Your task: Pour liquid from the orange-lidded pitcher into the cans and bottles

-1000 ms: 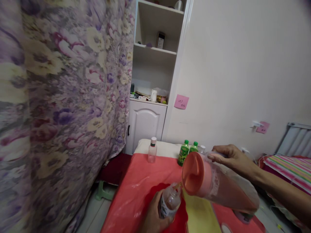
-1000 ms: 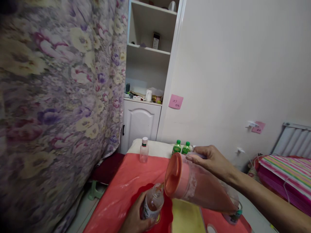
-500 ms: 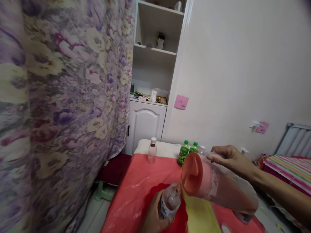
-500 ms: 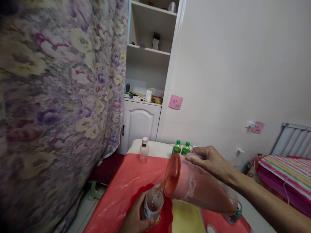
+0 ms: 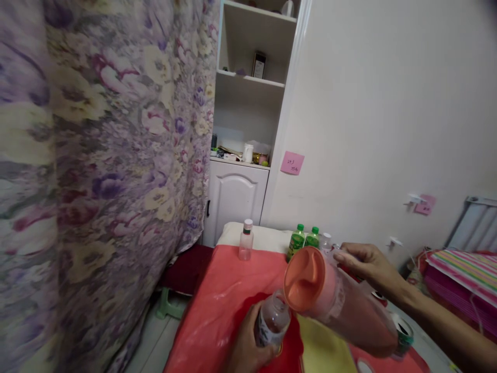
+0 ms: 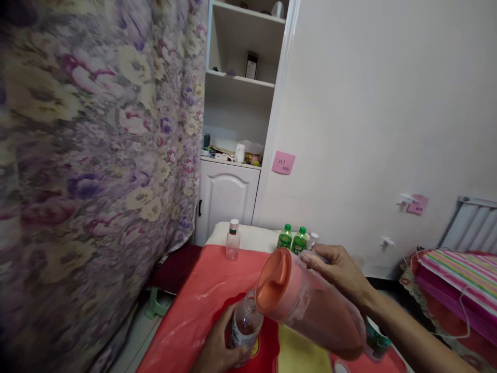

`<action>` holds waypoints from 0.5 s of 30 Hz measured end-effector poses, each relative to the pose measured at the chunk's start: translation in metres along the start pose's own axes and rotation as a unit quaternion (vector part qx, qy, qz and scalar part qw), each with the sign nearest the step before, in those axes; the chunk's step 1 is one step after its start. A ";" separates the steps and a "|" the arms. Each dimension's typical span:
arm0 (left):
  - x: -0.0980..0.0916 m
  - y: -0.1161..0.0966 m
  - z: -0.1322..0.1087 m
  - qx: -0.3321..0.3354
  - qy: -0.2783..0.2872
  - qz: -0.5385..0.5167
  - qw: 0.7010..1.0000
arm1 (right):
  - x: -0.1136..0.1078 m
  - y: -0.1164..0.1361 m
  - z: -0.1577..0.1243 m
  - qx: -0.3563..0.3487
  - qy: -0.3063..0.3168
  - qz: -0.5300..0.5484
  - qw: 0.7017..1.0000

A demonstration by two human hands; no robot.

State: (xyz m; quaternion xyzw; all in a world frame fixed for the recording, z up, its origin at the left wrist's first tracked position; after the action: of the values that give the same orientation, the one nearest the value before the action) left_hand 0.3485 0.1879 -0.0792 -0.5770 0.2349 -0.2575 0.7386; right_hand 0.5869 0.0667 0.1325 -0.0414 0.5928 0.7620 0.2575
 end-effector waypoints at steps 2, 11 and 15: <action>0.000 0.000 0.000 -0.001 -0.006 0.002 1.000 | 0.001 -0.008 -0.002 0.001 -0.023 0.026 0.999; 0.000 -0.015 0.001 -0.019 -0.030 -0.014 0.999 | 0.002 -0.056 -0.015 0.022 -0.116 0.123 0.985; -0.008 -0.008 0.003 -0.044 -0.096 0.021 0.994 | 0.000 -0.084 -0.027 0.036 -0.170 0.176 0.969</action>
State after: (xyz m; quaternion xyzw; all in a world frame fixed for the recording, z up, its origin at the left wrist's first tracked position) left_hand 0.3438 0.1942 -0.0706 -0.6263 0.1856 -0.1746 0.7368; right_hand 0.6171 0.0557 0.0504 0.2034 0.5650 0.7694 0.2175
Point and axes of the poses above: each hand's wrist, its own z-axis towards the middle knuckle, its own x-axis out of the palm, y = z × x, the point moved 2 cm from there along z, towards the middle knuckle, and after that the axes turned 10 degrees about z, right-handed, at the moved point
